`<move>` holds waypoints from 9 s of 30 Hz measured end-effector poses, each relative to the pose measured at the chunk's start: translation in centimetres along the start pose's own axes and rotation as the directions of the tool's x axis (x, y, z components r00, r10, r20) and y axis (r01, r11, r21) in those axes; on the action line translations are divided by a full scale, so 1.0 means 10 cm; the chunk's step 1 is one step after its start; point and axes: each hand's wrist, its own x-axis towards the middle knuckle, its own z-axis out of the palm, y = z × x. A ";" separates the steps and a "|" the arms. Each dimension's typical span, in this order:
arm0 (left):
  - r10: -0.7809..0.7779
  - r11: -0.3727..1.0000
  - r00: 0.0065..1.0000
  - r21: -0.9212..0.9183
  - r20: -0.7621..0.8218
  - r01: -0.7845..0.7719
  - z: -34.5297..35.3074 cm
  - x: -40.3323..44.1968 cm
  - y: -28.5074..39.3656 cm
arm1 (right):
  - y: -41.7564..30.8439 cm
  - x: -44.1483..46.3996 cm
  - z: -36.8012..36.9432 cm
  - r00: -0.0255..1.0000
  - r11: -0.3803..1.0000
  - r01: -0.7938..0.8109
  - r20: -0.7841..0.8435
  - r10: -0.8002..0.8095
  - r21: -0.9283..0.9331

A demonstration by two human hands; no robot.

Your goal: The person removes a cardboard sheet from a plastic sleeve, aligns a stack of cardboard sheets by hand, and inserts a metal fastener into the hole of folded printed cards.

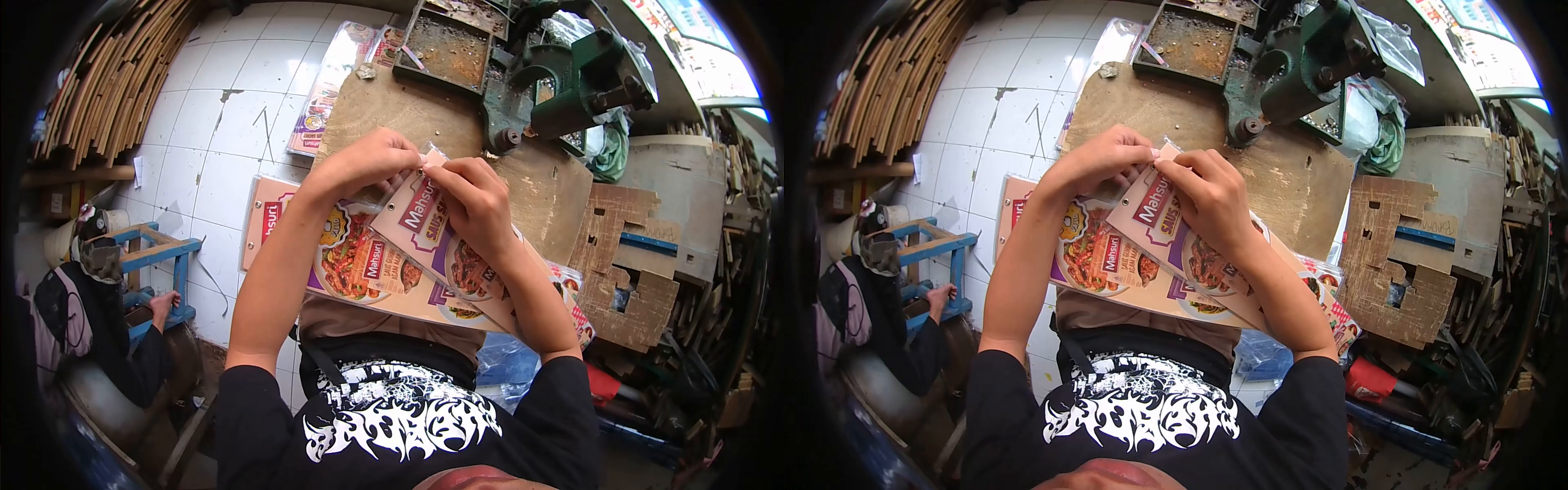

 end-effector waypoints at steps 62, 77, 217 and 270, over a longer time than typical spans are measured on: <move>0.035 0.992 0.999 -0.117 -0.034 -0.039 0.04 -0.06 0.05 | -0.07 0.00 -0.06 0.984 0.983 0.180 -0.004 -0.180 -0.030; 0.100 0.991 0.995 -0.092 -0.023 -0.101 0.01 -0.02 0.04 | -0.05 0.02 -0.04 0.992 0.994 0.111 -0.060 -0.110 0.001; 0.111 0.994 0.993 -0.026 0.034 -0.110 -0.06 0.04 -0.02 | -0.08 0.07 -0.01 0.999 0.995 -0.030 -0.036 0.033 0.098; 0.139 0.989 0.990 -0.040 -0.010 -0.140 -0.05 0.00 0.02 | -0.05 0.02 0.03 0.983 0.972 -0.175 -0.033 0.182 0.159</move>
